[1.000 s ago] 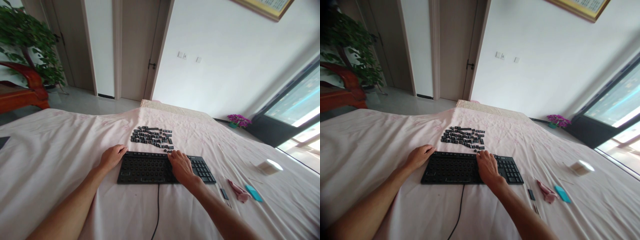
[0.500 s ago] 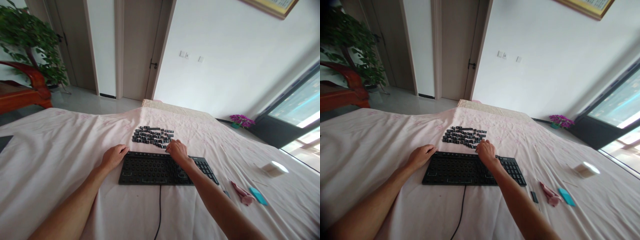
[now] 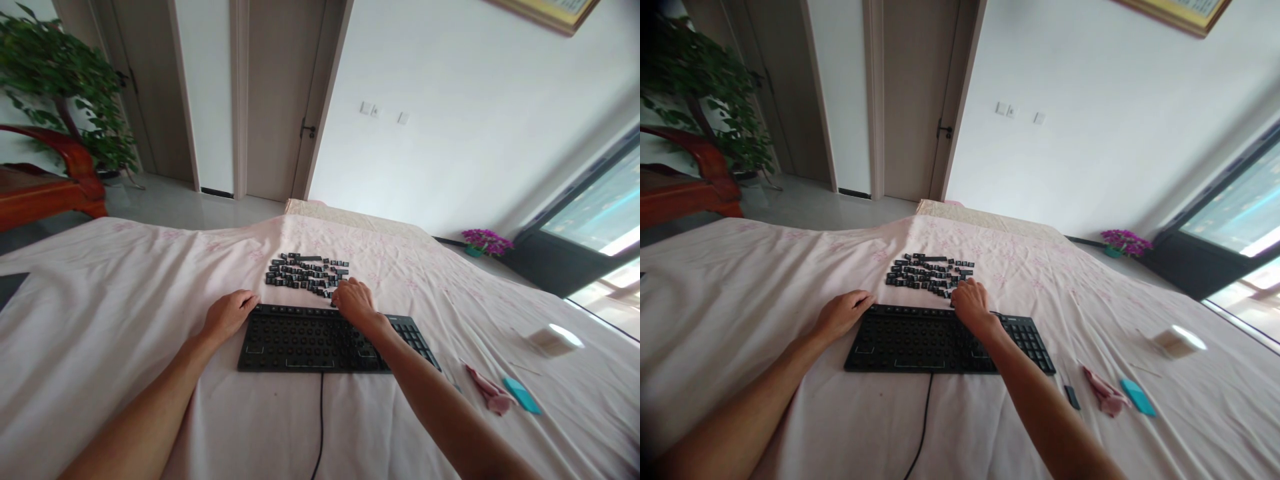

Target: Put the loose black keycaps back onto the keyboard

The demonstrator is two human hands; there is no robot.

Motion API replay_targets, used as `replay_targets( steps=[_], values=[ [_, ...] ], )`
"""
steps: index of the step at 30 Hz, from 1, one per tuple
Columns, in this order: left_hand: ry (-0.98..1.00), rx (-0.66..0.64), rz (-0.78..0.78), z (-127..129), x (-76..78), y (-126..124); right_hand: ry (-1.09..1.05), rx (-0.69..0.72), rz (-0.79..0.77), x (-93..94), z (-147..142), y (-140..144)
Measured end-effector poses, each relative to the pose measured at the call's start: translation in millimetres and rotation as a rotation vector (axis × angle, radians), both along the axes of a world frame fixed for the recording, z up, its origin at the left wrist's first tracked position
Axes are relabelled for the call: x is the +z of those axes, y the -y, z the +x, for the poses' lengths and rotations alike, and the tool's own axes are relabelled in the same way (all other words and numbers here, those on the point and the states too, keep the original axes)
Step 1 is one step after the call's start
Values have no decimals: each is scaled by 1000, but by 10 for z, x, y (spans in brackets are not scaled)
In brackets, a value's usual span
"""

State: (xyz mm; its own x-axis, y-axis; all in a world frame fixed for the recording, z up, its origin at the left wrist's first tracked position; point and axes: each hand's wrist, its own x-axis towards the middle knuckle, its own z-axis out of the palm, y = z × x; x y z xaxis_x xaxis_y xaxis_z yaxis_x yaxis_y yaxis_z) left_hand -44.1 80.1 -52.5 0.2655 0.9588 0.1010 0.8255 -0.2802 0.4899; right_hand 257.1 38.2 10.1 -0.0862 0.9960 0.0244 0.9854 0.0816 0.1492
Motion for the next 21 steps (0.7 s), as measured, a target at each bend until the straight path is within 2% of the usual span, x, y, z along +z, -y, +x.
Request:
replay_targets(
  steps=[14,21],
  values=[
    [20,-15,23,6,-8,7,111,127,-5,-4,-58,-52],
    [18,-8,6,0,-8,4,73,113,19,-70,-50,-80]
  ],
)
